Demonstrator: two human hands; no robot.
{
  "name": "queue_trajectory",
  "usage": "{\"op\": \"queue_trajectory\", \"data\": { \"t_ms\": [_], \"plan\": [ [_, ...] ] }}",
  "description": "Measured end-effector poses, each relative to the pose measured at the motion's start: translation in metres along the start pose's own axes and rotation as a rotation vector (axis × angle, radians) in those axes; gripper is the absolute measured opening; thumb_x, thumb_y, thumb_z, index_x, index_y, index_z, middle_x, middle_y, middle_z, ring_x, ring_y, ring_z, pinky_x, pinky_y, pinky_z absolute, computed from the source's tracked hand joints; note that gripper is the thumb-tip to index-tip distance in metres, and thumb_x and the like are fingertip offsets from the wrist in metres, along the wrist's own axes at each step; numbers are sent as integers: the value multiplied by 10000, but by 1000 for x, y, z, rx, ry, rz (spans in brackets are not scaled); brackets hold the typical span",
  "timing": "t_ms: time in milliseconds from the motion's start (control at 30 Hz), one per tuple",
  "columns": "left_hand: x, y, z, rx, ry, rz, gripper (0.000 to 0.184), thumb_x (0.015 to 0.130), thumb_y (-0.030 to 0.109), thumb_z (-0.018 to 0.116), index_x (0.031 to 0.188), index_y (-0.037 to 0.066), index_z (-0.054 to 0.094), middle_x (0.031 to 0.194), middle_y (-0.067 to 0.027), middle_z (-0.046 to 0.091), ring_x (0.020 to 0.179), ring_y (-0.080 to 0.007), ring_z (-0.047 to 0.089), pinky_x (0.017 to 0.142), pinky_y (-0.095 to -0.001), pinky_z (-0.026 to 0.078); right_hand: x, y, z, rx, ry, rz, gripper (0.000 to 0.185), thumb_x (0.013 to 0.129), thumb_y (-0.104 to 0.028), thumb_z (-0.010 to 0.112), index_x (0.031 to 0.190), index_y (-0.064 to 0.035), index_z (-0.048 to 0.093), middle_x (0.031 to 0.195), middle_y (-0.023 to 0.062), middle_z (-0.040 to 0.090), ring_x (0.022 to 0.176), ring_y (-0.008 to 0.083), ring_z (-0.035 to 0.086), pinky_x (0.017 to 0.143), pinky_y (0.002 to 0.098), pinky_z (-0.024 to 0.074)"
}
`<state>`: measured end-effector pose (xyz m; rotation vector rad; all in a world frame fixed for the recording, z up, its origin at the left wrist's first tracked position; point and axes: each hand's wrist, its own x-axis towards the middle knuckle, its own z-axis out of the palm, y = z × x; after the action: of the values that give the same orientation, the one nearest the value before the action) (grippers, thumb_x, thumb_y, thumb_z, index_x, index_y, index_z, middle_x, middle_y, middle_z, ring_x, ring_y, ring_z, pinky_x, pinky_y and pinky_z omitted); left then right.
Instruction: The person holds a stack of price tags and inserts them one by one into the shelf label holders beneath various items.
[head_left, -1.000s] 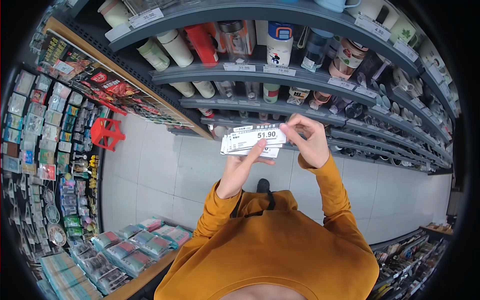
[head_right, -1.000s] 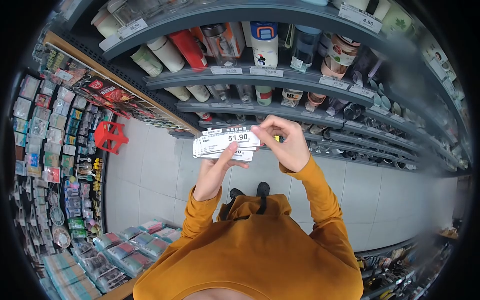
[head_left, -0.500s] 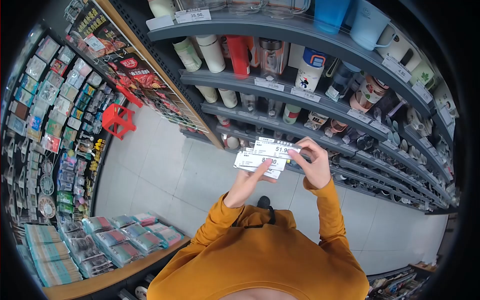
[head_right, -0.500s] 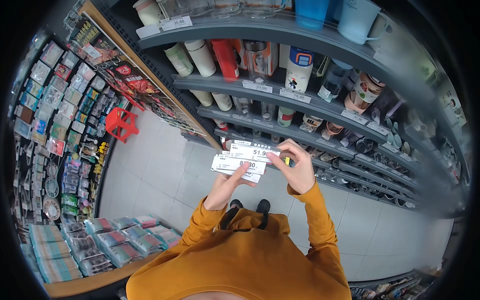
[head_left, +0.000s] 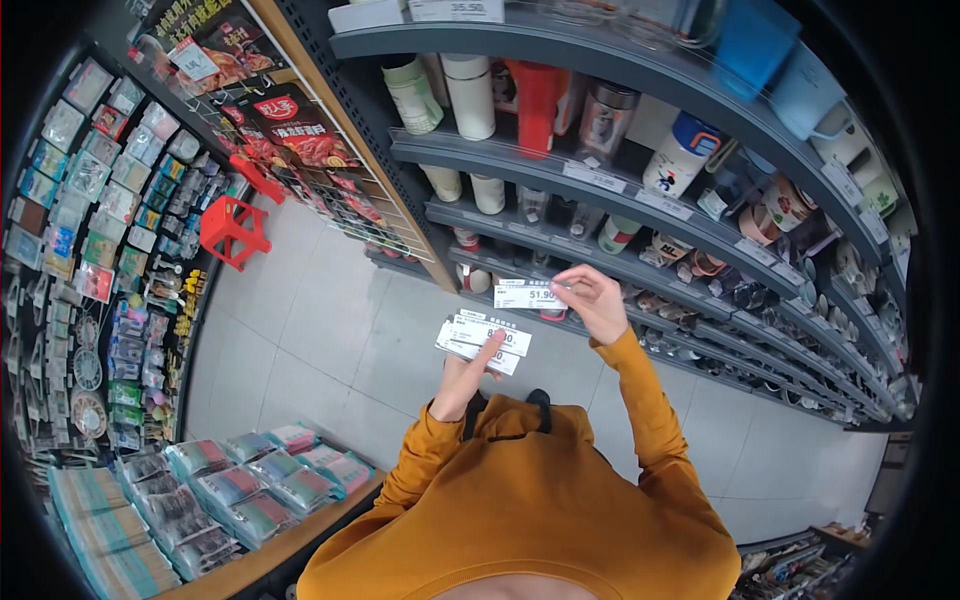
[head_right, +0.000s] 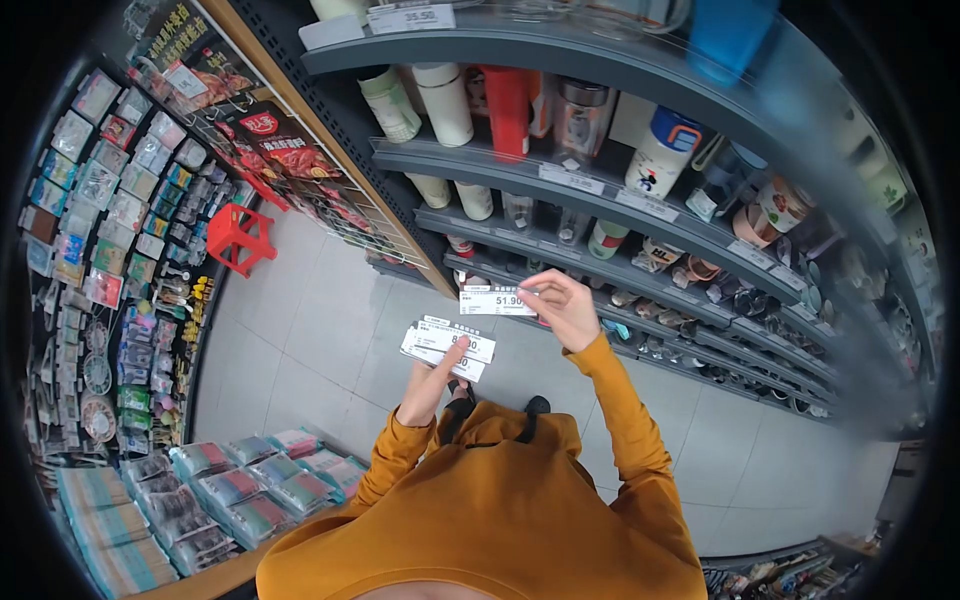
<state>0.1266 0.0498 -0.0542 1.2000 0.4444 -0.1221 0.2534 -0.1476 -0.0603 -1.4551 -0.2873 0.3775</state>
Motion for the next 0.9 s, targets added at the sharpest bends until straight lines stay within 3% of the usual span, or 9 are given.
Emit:
{"op": "queue_trajectory", "data": {
  "t_ms": [200, 333, 400, 467, 500, 600, 733, 833, 900],
  "plan": [
    [46, 26, -77, -8, -43, 9, 229, 913, 221, 649, 1020, 24, 604, 849, -36, 655, 675, -87, 609, 493, -232, 454, 106, 79, 59, -92, 59, -13, 140, 846, -62, 708, 925, 22, 628, 848, 67, 689, 777, 72, 640, 677, 206, 502],
    [67, 53, -126, 44, -74, -5, 222, 916, 233, 646, 992, 28, 608, 819, -33, 651, 648, -82, 598, 494, -230, 452, 189, 127, 94, -432, 235, -43, 128, 827, -6, 678, 948, -11, 635, 858, 81, 700, 787, 95, 650, 685, 250, 510],
    [77, 59, -154, 58, -111, 5, 217, 916, 233, 646, 976, 28, 611, 801, -31, 649, 641, -83, 596, 492, -230, 453, 231, 172, 101, -365, 293, -217, 206, 814, -20, 670, 1013, -50, 626, 875, 81, 707, 798, 136, 672, 670, 287, 504],
    [81, 77, -169, 36, -97, 23, 189, 928, 209, 627, 962, 23, 612, 781, -31, 645, 623, -82, 585, 504, -231, 448, 253, 175, 116, -574, 296, -219, 256, 804, -14, 660, 1050, -68, 618, 900, 98, 702, 822, 190, 684, 702, 300, 506],
    [83, 82, -177, 35, -101, 26, 184, 931, 203, 622, 961, 23, 611, 781, -32, 644, 619, -82, 581, 507, -231, 446, 259, 169, 123, -653, 278, -124, 251, 782, 7, 674, 1026, -49, 645, 907, 104, 690, 820, 212, 681, 714, 304, 505],
    [92, 93, -198, 16, -116, 23, 171, 938, 188, 611, 959, 19, 609, 780, -33, 643, 613, -79, 571, 515, -233, 439, 285, 190, 131, -698, 298, -283, 170, 799, -29, 674, 968, -41, 663, 888, 106, 691, 833, 246, 682, 711, 323, 501],
    [105, 105, -219, 13, -109, -14, 173, 937, 187, 614, 954, 15, 606, 782, -33, 640, 617, -80, 565, 515, -235, 433, 302, 191, 136, -899, 309, -158, 128, 822, -81, 674, 943, -39, 666, 822, 94, 696, 818, 234, 689, 721, 324, 515],
    [116, 109, -230, 31, -109, -22, 183, 935, 193, 618, 955, 11, 605, 786, -30, 639, 621, -79, 562, 515, -237, 428, 316, 219, 127, -802, 146, -77, 103, 838, -181, 651, 927, -133, 675, 846, 66, 704, 854, 255, 680, 722, 356, 518],
    [120, 114, -233, 29, -99, -44, 190, 934, 200, 622, 958, 12, 607, 786, -27, 638, 619, -78, 558, 522, -236, 428, 317, 225, 127, -783, 136, -56, 98, 845, -183, 645, 928, -138, 674, 834, 63, 704, 844, 258, 681, 726, 356, 521]
  ]
}}
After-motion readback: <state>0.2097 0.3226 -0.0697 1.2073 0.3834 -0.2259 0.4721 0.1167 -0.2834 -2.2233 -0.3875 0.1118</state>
